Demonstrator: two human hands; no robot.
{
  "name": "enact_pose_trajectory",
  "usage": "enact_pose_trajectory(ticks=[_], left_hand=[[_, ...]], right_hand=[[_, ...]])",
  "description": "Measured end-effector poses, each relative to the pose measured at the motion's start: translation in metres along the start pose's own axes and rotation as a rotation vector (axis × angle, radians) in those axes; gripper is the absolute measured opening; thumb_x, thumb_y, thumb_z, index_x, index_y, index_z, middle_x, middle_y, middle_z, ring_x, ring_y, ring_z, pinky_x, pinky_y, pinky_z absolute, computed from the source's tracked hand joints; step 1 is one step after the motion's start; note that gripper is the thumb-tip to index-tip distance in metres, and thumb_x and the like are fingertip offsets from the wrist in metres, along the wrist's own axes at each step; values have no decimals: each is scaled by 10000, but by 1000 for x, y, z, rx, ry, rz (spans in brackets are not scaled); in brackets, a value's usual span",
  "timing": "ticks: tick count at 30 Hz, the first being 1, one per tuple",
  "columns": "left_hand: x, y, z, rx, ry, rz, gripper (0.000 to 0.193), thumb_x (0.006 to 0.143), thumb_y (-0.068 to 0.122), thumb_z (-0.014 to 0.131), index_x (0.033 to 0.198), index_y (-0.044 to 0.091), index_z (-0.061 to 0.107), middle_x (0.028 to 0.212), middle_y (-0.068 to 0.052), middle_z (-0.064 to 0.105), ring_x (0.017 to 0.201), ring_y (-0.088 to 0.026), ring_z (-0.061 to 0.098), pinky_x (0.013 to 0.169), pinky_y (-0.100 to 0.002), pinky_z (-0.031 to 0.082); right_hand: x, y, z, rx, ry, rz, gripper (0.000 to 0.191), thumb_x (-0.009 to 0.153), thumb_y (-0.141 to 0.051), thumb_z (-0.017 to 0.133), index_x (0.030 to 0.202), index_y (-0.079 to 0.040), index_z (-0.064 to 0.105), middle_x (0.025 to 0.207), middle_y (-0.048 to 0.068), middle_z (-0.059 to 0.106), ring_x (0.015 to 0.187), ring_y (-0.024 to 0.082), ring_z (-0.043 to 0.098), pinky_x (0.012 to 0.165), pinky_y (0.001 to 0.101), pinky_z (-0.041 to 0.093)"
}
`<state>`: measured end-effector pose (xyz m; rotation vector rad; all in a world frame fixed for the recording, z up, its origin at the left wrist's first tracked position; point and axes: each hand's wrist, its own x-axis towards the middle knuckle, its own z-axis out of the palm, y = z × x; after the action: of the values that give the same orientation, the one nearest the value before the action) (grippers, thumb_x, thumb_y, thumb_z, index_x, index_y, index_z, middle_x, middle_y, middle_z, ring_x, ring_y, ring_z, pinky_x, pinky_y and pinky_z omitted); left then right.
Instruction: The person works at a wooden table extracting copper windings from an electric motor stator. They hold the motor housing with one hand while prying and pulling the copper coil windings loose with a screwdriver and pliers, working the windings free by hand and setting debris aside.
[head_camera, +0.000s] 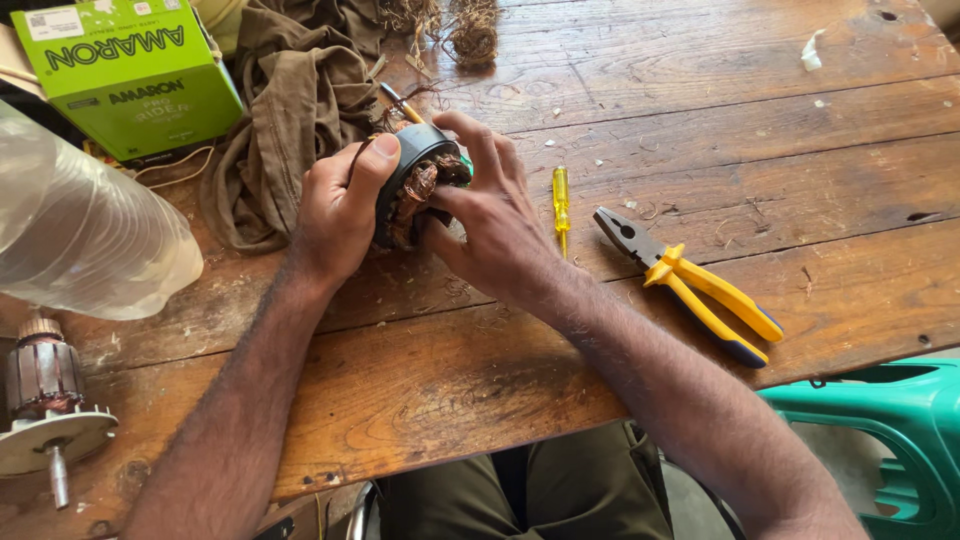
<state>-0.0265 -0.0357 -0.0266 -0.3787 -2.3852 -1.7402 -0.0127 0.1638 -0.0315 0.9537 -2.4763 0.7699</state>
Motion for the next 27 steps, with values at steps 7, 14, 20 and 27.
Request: enact_pose_trajectory(ticks=[7,14,20,27], left_hand=[[1,-3,0,13,5,6,584,1041,523,493,1018,-21,702,809,-27,665,806,-89,582,715,-288,489],[1,-5,1,0,15,-1,572,1041,513,498,985,-20,698,794,-12,658,789,-77,573,700,-281,482],[1,-4,1,-12,14,8,570,1049,512,495,989,-19,692,801,-8,644,795,-77,558,703,-280,477],[1,-2,0,-4,7,-13,581,1037,525,487,974,-14,693,785,-6,642,778,-82,566,693,-279,474]], right_hand=[[-2,-1,5,19,31,-4,311,849,-118,752,1149,-41,721,1538,205,276,1415,400,322,1194,566,329],[-3,0,14,-11,92,-14,246,908,-113,714,1143,-38,707,1565,233,281,1422,401,328,1199,556,327],[-2,-2,7,23,72,-8,308,862,-118,736,1153,-21,704,1550,226,291,1423,414,335,1202,560,322],[-2,-1,10,-6,67,-13,262,866,-109,733,1106,-10,701,1539,223,290,1408,399,342,1194,553,339]])
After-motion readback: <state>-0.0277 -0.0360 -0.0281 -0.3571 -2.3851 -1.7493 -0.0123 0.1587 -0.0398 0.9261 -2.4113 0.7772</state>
